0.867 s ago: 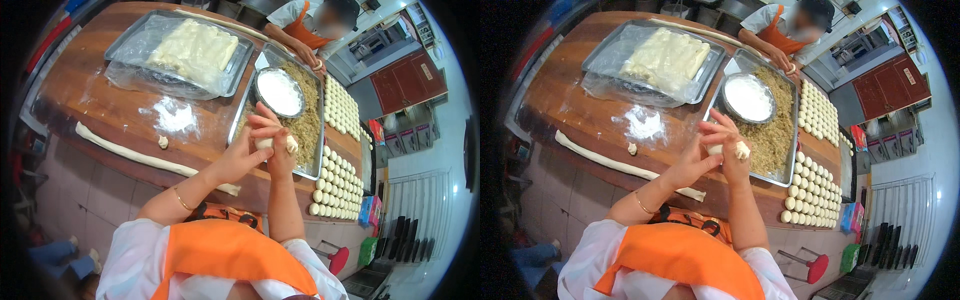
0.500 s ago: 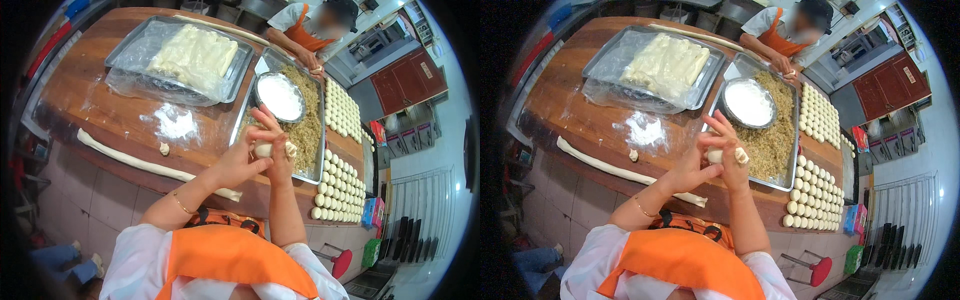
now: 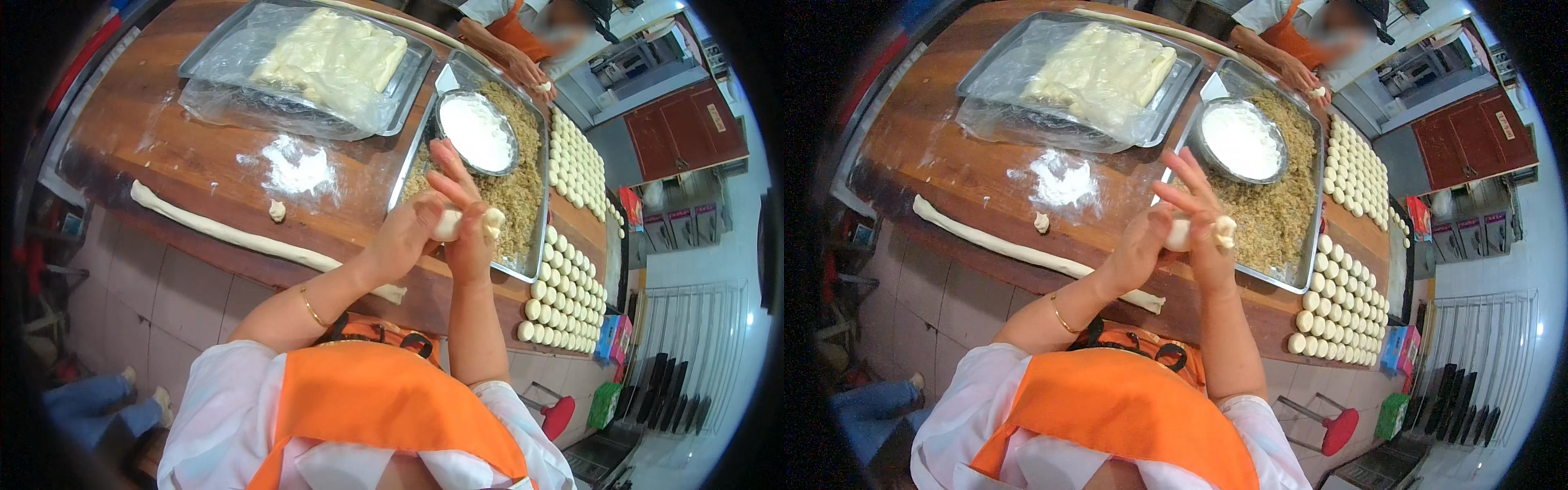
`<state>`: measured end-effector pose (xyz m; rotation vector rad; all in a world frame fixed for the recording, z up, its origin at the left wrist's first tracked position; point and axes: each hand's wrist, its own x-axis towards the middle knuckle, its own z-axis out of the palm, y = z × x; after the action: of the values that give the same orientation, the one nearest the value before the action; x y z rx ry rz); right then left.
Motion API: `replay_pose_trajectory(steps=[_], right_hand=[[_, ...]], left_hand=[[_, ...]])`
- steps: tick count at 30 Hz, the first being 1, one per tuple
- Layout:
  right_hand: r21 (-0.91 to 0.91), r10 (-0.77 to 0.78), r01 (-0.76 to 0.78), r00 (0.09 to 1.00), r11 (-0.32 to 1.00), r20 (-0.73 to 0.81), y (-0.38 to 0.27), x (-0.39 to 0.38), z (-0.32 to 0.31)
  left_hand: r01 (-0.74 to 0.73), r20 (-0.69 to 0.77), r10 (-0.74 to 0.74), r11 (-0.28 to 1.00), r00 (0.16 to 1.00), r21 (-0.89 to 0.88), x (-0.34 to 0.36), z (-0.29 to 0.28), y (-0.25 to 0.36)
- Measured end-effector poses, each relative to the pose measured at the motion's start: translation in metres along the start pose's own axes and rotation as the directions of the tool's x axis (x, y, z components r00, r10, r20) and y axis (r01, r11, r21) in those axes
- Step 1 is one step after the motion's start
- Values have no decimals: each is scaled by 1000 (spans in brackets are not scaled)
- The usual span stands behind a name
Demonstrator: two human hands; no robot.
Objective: The person pinches off small pieces of dough from a long roll, flattens them by hand, fills them with a peanut-like mixture from a tray, and seals them into round buns before placing them on a wooden table.
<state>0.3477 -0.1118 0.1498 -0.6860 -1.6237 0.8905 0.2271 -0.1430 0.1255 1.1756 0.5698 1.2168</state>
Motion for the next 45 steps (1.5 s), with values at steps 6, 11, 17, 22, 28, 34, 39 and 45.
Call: replay_pose_trajectory(steps=[6, 11, 17, 22, 28, 34, 39, 45], right_hand=[[-70, 205, -205, 979, 976, -5, -9, -2, 2], [-461, 178, -95, 974, 882, 139, -20, -1, -28], [-498, 268, -175, 956, 849, 121, -22, -11, -18], [-448, 392, -332, 919, 830, 45, 12, -48, -19], [-668, 258, 17, 915, 744, 311, 27, -77, -11], [-598, 270, -96, 940, 796, 208, 29, -85, -18], [-543, 272, -141, 948, 828, 168, 31, -91, -22], [-515, 273, -173, 954, 840, 126, 31, -94, -32]], left_hand=[[210, 28, -208, 972, 978, -108, -1, 0, 10], [302, 53, -333, 762, 941, -573, -3, -16, 13], [400, 7, -450, 785, 893, -473, -8, -47, -3], [320, -396, -225, 928, 890, 192, -18, -76, -47], [226, -366, 42, 720, 930, 657, -30, -91, -77], [93, -148, 68, 512, 987, 854, -31, -103, -83], [80, -40, -101, 427, 994, 901, -28, -110, -77], [288, -215, -192, 647, 958, 706, -7, -125, -79]])
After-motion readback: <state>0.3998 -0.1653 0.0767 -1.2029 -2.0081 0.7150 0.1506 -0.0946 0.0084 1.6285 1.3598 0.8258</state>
